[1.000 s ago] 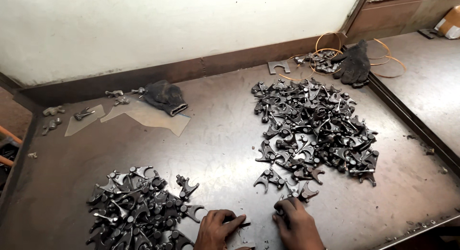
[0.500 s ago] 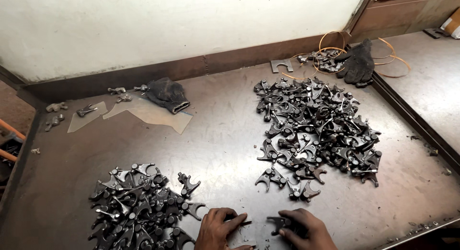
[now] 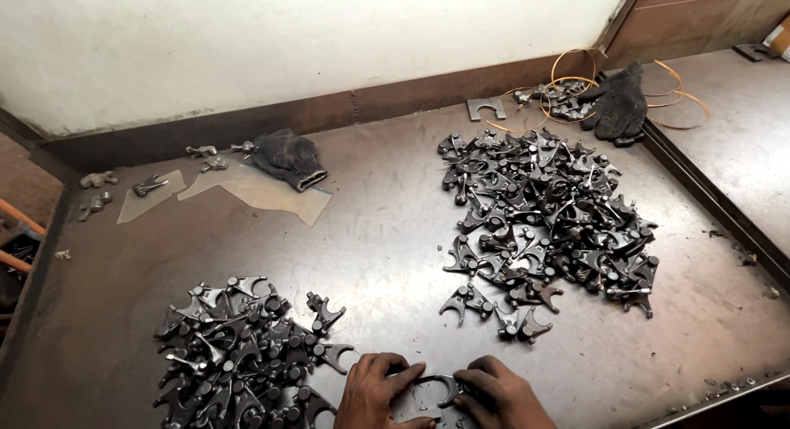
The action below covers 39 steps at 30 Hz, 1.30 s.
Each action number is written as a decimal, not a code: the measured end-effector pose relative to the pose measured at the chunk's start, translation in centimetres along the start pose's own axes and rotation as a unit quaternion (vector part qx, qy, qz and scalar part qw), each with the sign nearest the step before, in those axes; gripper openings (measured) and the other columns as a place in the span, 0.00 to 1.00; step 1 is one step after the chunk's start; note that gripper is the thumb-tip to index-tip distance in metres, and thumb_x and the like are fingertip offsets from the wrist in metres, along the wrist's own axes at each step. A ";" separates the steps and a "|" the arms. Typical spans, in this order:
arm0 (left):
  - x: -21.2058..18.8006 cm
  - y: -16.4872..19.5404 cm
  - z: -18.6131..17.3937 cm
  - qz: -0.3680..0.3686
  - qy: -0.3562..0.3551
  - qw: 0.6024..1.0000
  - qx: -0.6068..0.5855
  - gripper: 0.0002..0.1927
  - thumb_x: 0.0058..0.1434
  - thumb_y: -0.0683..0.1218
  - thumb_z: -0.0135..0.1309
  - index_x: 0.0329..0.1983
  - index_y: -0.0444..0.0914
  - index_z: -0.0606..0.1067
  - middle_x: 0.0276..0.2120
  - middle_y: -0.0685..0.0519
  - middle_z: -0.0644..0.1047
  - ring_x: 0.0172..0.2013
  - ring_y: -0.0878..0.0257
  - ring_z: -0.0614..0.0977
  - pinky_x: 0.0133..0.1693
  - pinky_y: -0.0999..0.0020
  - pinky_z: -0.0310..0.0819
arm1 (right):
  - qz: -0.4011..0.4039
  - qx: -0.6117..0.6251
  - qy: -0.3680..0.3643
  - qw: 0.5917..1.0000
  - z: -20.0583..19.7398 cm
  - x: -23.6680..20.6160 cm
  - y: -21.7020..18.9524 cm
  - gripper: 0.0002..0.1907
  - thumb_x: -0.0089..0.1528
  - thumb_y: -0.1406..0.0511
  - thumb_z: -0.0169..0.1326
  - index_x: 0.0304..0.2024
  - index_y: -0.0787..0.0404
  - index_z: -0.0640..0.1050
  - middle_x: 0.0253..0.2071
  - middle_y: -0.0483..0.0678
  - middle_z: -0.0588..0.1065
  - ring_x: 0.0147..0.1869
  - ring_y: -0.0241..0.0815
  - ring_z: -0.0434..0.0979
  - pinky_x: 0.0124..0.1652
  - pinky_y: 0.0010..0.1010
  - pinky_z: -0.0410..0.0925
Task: The person sorts small dark metal castings on a metal workbench, picking individual pieces from a large pile and placing them into a separate growing pile to the left, occasionally turning a piece over in their hands before setting it down. The sorting continues steadily across the whole episode.
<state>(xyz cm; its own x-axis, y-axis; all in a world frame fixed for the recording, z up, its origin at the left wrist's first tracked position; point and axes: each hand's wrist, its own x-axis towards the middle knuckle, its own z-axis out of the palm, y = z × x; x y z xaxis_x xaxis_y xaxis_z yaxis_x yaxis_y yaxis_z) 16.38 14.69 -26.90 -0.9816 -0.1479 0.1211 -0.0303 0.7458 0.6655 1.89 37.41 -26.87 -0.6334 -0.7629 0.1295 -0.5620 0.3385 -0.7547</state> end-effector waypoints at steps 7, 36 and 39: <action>-0.2 0.5 -0.6 -0.030 -0.023 0.999 -0.008 0.42 0.43 0.70 0.72 0.58 0.45 0.81 0.49 0.47 0.76 0.55 0.50 0.72 0.58 0.48 0.64 | 0.016 0.006 -0.037 0.999 -0.3 0.6 -1.1 0.22 0.50 0.63 0.71 0.47 0.55 0.85 0.44 0.50 0.80 0.46 0.48 0.84 0.43 0.35 0.76; 0.2 -0.5 0.1 -0.007 -0.020 1.000 0.013 0.42 0.45 0.72 0.71 0.58 0.45 0.80 0.49 0.46 0.75 0.54 0.50 0.72 0.57 0.47 0.64 | 0.162 -0.162 0.118 0.966 -3.9 1.7 -0.2 0.18 0.54 0.62 0.65 0.48 0.53 0.81 0.41 0.50 0.78 0.41 0.54 0.83 0.42 0.42 0.75; 0.1 -0.3 0.0 -0.022 -0.029 0.999 0.005 0.42 0.45 0.71 0.71 0.58 0.45 0.80 0.51 0.46 0.75 0.55 0.50 0.72 0.58 0.47 0.63 | 0.102 -0.079 0.106 0.986 -3.3 0.6 0.3 0.15 0.53 0.61 0.67 0.42 0.55 0.82 0.42 0.49 0.79 0.43 0.49 0.86 0.43 0.36 0.77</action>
<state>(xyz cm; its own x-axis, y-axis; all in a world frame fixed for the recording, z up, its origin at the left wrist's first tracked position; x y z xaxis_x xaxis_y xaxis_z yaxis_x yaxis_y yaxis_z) 16.29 14.43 -27.07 -0.9885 -0.1427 0.0495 -0.0745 0.7458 0.6620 -0.41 38.88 -24.89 -0.8292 -0.5434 0.1307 -0.4771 0.5665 -0.6719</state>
